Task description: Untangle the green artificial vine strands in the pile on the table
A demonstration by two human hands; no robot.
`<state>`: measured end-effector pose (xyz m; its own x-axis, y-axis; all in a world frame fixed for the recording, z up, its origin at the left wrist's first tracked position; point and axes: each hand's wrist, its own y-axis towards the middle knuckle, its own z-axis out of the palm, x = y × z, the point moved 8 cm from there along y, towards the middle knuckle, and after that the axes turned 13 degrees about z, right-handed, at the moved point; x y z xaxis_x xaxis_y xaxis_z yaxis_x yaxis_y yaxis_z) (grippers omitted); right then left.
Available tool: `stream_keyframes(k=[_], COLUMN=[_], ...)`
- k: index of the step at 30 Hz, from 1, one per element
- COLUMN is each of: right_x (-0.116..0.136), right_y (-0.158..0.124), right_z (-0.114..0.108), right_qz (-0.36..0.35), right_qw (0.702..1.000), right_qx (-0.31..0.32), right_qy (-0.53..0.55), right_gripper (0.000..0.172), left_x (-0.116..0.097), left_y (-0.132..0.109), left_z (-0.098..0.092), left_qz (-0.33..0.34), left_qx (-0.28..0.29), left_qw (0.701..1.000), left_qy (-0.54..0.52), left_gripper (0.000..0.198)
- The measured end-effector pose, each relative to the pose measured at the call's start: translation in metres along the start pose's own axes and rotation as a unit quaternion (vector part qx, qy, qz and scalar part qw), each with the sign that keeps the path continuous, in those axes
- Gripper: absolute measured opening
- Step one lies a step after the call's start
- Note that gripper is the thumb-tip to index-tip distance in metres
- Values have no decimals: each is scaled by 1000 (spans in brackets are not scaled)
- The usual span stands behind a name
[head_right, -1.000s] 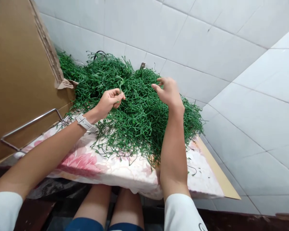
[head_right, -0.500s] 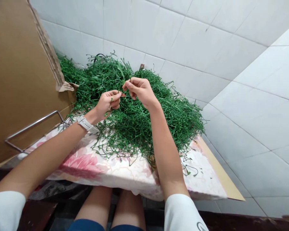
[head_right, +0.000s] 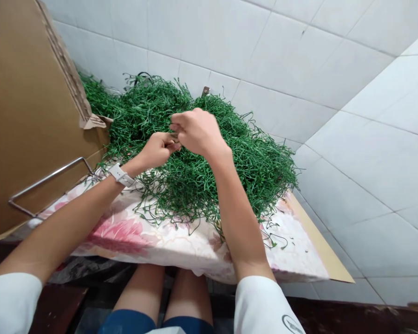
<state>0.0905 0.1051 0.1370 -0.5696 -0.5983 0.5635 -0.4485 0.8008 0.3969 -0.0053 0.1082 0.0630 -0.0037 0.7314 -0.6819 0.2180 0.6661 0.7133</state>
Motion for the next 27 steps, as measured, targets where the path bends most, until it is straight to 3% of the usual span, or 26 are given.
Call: stream_keyframes(k=[3,7,10,13,16,20,24,27], right_x=[-19,-71,-99,-103,-84,-39,-1,5], right_y=[-3,-3,-4,-4,-4,-2,-4,-1], right_z=[-40,-79,-89,-90,-82,-40,4,22], right_qz=[15,97,137,125,86,26,-25,-33], right_qw=[989,970,954,949,967,999,995,994], right_qx=[-118,-182,-192,-212,-196,-28,89,105], right_qy=[-91,-131,-184,-195,-139,-10,34,9], right_gripper=[45,37,33,39,37,41,29,19], left_x=[-5,9,24,28,28,27,29,31], left_y=[0,0,-2,-2,-3,-6,-5,-3], left_z=[1,-5,-9,-11,-13,-14,-13,-14], left_qz=[20,-60,-123,-140,-151,-152,-133,-119], left_qx=[14,-72,-122,-133,-150,-187,-216,-234], left_qw=[998,994,975,960,944,932,928,926], left_qy=[57,-62,-139,-205,-254,-272,-274,-271], left_gripper=[28,27,25,19,14,11,11,24])
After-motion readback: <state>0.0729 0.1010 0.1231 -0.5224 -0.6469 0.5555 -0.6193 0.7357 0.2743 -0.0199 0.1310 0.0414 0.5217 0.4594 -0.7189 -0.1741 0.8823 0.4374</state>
